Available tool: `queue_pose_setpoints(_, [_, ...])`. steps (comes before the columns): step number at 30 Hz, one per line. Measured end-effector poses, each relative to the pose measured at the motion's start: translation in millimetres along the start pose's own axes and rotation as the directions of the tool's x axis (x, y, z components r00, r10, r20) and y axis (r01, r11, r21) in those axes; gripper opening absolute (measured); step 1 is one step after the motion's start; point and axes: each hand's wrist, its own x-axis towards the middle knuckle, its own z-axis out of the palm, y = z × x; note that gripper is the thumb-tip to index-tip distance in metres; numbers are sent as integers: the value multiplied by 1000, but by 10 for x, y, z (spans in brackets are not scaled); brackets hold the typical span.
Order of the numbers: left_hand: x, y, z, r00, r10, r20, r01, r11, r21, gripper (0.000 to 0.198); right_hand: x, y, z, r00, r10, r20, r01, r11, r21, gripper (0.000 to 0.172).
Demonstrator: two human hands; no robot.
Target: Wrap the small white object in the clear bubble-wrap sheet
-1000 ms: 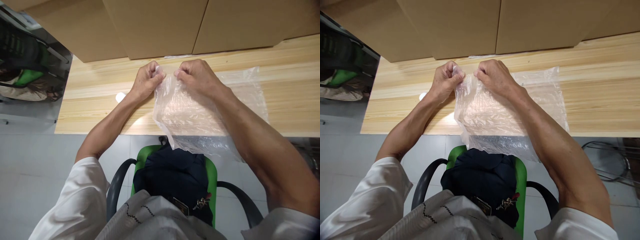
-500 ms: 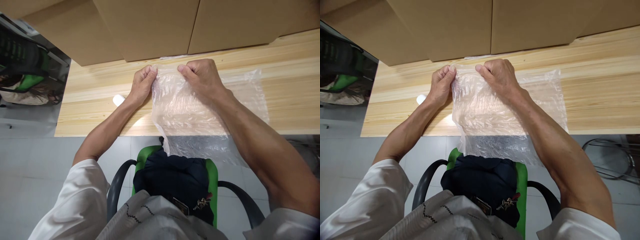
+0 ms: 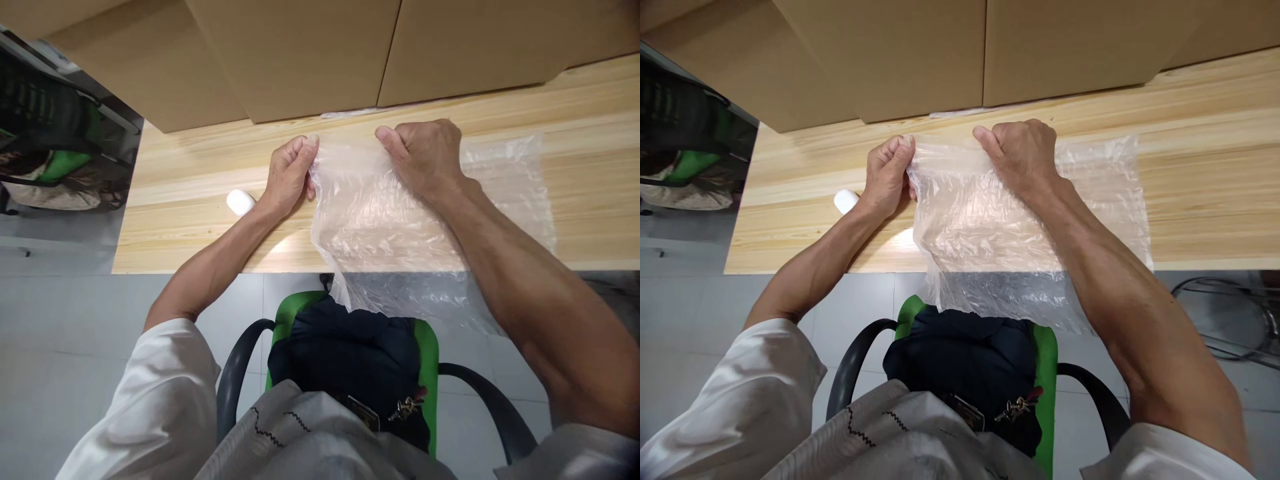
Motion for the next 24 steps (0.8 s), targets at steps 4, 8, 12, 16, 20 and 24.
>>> queue_pose_setpoints(4, [30,-16,-1,1000,-29,-8,29,998,-52,74,-48,-94,-54,1000,-1,-5,0,993,-115,43])
queue_pose_setpoints(8, [31,-28,-4,1000,-19,18,20,999,-37,78,-216,-367,-179,976,-204,-71,194,973,-127,34])
queue_pose_setpoints(12, [30,-51,2,997,-4,83,4,1000,9,79,-421,-809,-293,955,-267,127,282,952,-116,34])
queue_pose_setpoints(16, [-15,43,55,999,-7,37,7,1000,-6,83,-505,-1023,-206,940,-270,207,280,960,-20,30])
queue_pose_setpoints(20, [-67,179,115,999,34,18,-32,995,-93,87,-503,-948,-67,938,-294,185,280,955,100,27])
queue_pose_setpoints(24, [-62,211,83,992,-66,107,82,986,-148,81,-529,-859,-39,942,-296,156,265,945,191,30])
